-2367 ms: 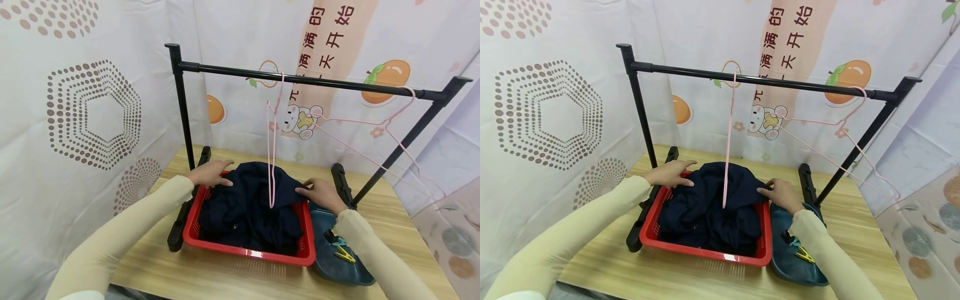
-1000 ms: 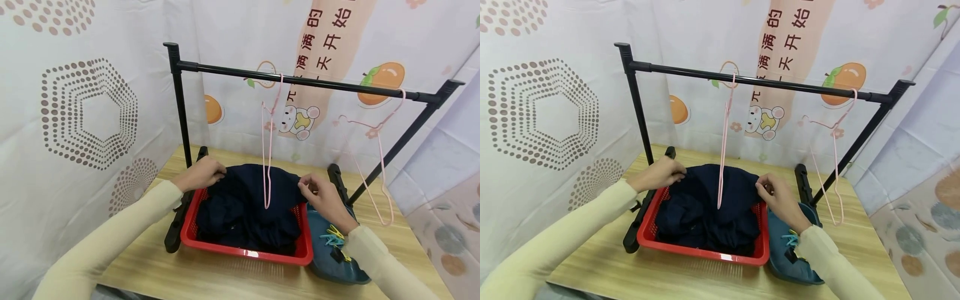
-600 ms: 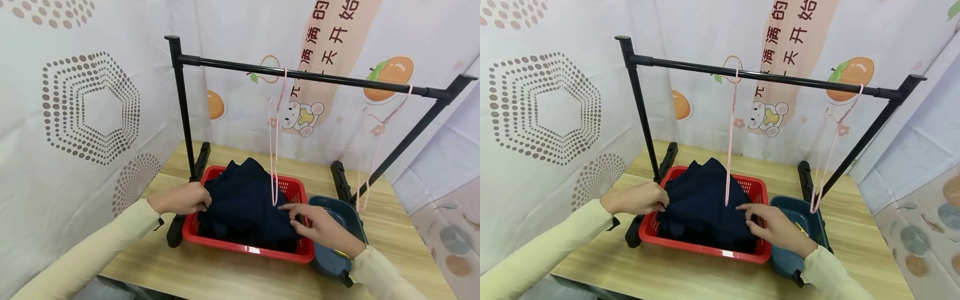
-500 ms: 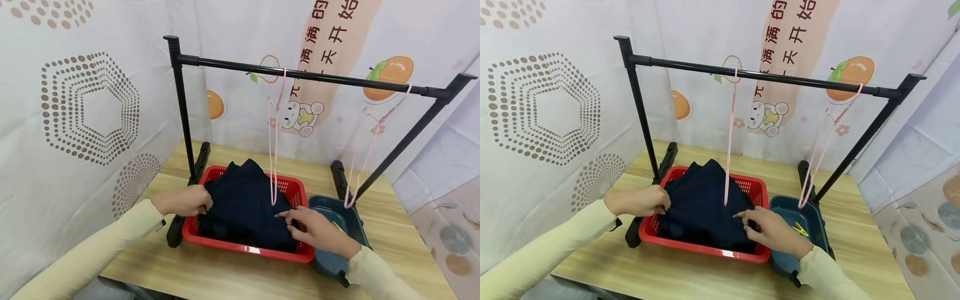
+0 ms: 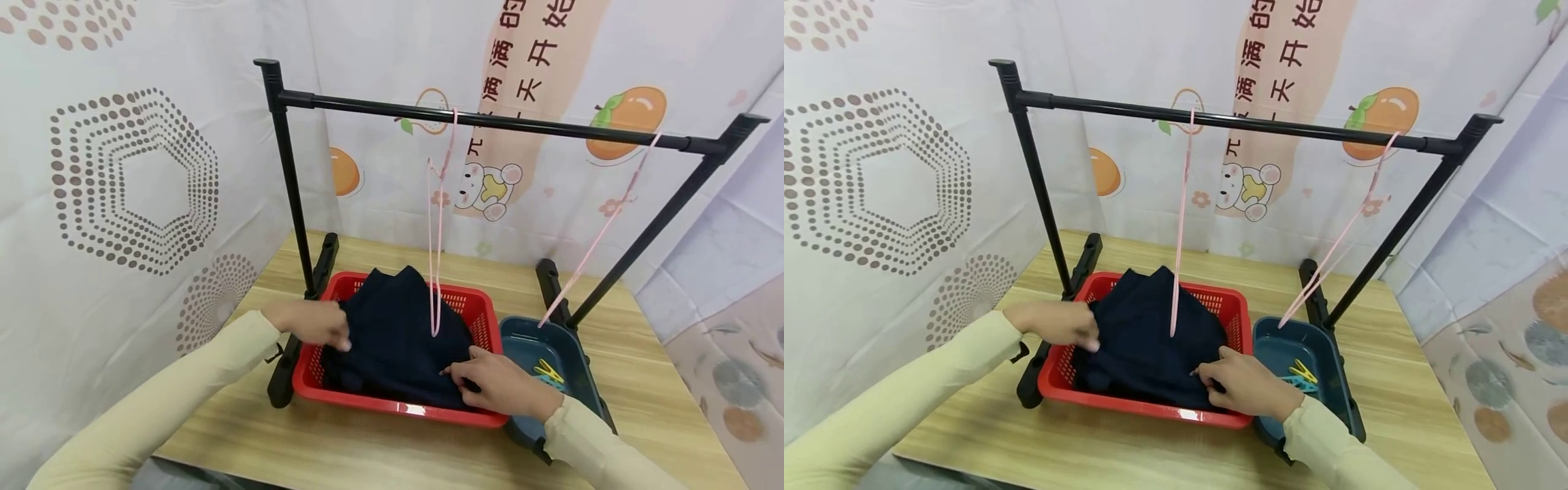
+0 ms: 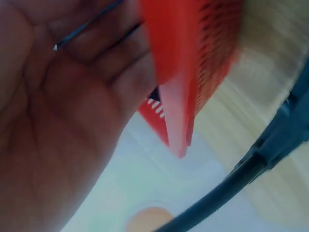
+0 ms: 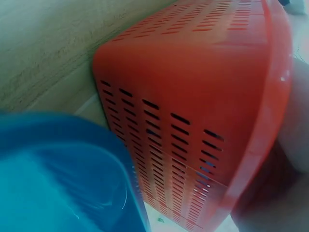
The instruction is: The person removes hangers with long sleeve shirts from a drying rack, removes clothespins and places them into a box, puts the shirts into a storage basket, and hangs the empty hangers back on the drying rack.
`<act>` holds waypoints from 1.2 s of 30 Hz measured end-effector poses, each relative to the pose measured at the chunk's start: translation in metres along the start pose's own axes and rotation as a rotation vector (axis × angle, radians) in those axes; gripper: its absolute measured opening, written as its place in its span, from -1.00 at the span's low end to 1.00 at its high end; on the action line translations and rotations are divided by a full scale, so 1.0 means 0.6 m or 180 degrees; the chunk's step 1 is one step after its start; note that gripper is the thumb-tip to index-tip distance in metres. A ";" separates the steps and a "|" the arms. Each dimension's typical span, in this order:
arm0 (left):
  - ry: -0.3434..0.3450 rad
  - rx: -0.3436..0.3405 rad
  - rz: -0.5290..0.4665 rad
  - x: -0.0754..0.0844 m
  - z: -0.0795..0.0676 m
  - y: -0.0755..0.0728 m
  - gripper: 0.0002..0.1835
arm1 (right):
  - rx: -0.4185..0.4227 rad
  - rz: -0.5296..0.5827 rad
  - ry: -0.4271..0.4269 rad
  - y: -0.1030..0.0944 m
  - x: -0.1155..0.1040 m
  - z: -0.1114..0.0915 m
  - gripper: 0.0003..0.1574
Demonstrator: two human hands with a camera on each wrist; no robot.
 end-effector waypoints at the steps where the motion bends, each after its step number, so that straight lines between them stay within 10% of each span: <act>1: -0.0066 0.0209 0.0065 -0.004 0.002 -0.006 -0.59 | -0.0019 -0.0034 -0.0012 0.001 0.002 0.001 -0.77; 4: -0.0416 0.0858 0.0306 -0.007 0.013 -0.022 -0.75 | -0.0040 -0.0089 -0.0050 0.001 0.003 0.003 -0.81; 6: -0.0685 0.0949 0.0448 -0.008 0.024 -0.027 -0.51 | -0.0049 -0.0070 -0.0051 0.001 0.003 0.006 -0.82; 9: -0.0823 0.0783 0.0245 -0.011 0.042 -0.025 -0.17 | -0.0056 -0.0013 -0.0046 0.006 0.004 0.010 -0.81; 19: -0.0241 0.0618 0.0264 0.032 0.024 -0.002 -0.55 | -0.0058 0.0099 0.0068 0.015 0.008 0.009 -0.77; 26: -0.0656 0.0051 -0.0030 0.046 0.000 0.021 -0.56 | -0.0008 0.0178 0.0160 0.005 0.009 0.001 -0.42; 36: -0.0538 0.0066 0.1219 0.036 0.018 0.048 -0.75 | -0.0134 -0.0121 0.0219 0.003 0.011 0.009 -0.49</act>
Point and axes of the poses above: each hand's wrist, its own z-axis towards the middle knuckle, its own y-axis out of the palm, x = y × z, the point moved 1 cm from there along z, towards the middle knuckle, and after that the axes turned 2 degrees about -x, right-handed, at the moved point
